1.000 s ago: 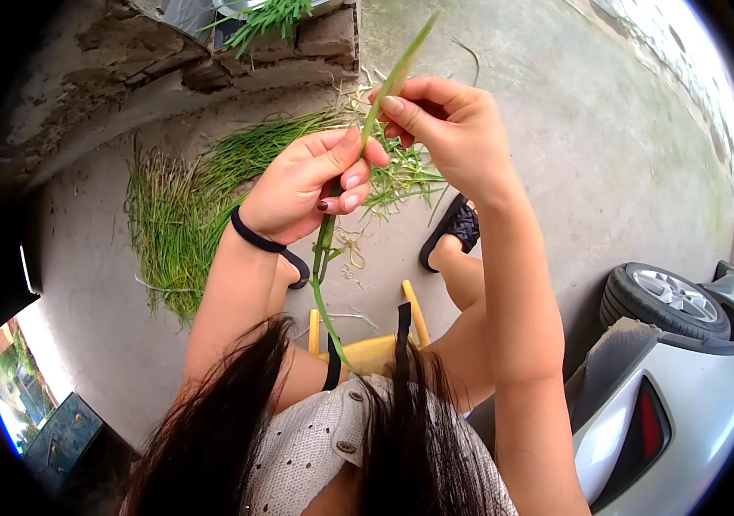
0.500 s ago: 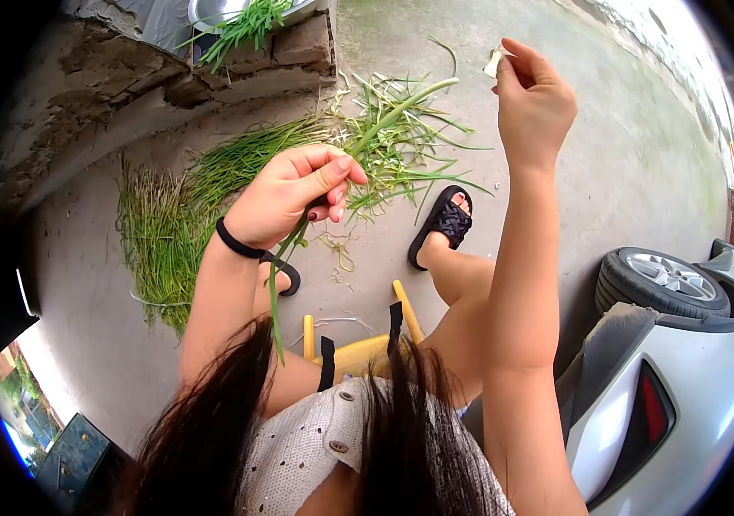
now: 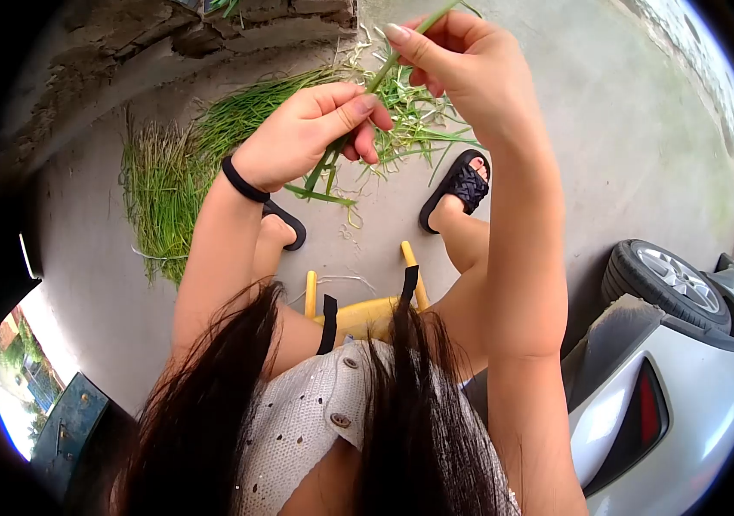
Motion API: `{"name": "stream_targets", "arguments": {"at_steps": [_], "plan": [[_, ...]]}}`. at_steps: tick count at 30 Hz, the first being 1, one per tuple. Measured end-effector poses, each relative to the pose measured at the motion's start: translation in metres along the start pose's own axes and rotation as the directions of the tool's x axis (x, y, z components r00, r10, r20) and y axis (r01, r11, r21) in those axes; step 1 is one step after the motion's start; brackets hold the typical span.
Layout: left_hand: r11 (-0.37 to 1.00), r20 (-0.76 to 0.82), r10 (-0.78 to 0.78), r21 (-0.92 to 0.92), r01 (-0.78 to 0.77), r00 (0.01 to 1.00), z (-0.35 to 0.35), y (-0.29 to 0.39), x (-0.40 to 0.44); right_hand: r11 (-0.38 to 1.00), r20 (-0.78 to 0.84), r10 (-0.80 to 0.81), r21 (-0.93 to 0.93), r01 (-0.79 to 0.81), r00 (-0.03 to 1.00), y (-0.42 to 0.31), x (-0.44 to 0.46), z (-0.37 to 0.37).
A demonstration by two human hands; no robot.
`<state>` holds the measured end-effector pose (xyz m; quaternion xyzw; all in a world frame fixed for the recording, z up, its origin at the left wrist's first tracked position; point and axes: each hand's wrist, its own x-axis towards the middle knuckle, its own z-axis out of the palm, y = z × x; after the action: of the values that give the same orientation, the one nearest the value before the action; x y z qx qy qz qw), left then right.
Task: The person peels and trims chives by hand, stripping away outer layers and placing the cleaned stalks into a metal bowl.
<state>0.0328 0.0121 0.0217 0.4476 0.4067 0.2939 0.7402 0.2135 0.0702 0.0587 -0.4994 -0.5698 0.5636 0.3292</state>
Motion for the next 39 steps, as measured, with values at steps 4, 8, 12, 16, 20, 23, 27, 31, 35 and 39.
{"name": "stream_targets", "arguments": {"at_steps": [4,8,12,16,20,23,27,31,35,39], "plan": [[0.983,0.012,0.063,-0.171,-0.06,0.998,-0.013,0.002,-0.005,0.876,-0.513,-0.031,0.4,0.271,0.858,0.011,0.012,-0.031],[0.876,-0.216,0.122,-0.436,-0.207,0.969,-0.025,0.007,-0.008,0.878,-0.42,0.033,0.445,0.175,0.907,0.018,0.014,-0.029],[0.77,-0.255,0.16,-0.572,-0.282,0.954,-0.035,0.008,-0.009,0.944,0.062,0.05,0.324,-0.068,0.997,0.022,0.007,0.007],[0.74,-0.279,0.224,-0.575,-0.35,0.934,-0.039,0.003,-0.005,0.991,0.288,0.131,-0.034,-0.127,0.949,0.01,-0.014,0.049],[0.79,-0.321,0.174,-0.519,-0.326,0.931,-0.035,0.007,-0.005,0.989,0.239,0.149,-0.047,-0.142,0.959,0.019,-0.012,0.06],[0.806,-0.328,0.155,-0.503,-0.312,0.932,-0.031,0.008,-0.007,0.976,0.227,0.19,-0.145,-0.16,0.955,0.012,-0.012,0.057],[0.773,-0.344,0.188,-0.526,-0.355,0.92,-0.027,0.007,-0.008,0.942,0.137,0.148,-0.321,-0.097,0.979,0.019,-0.008,0.059],[0.716,-0.4,0.224,-0.551,-0.429,0.889,-0.03,0.008,-0.008,0.888,0.007,-0.044,-0.459,0.043,0.999,0.02,-0.006,0.051],[0.638,-0.492,0.214,-0.583,-0.502,0.844,-0.039,0.004,-0.007,0.507,0.065,-0.516,-0.78,0.366,0.854,0.051,0.007,0.028],[0.639,-0.517,0.185,-0.582,-0.502,0.835,-0.042,0.007,-0.005,0.785,0.055,-0.134,-0.604,0.14,0.989,0.021,-0.004,0.042]]}}
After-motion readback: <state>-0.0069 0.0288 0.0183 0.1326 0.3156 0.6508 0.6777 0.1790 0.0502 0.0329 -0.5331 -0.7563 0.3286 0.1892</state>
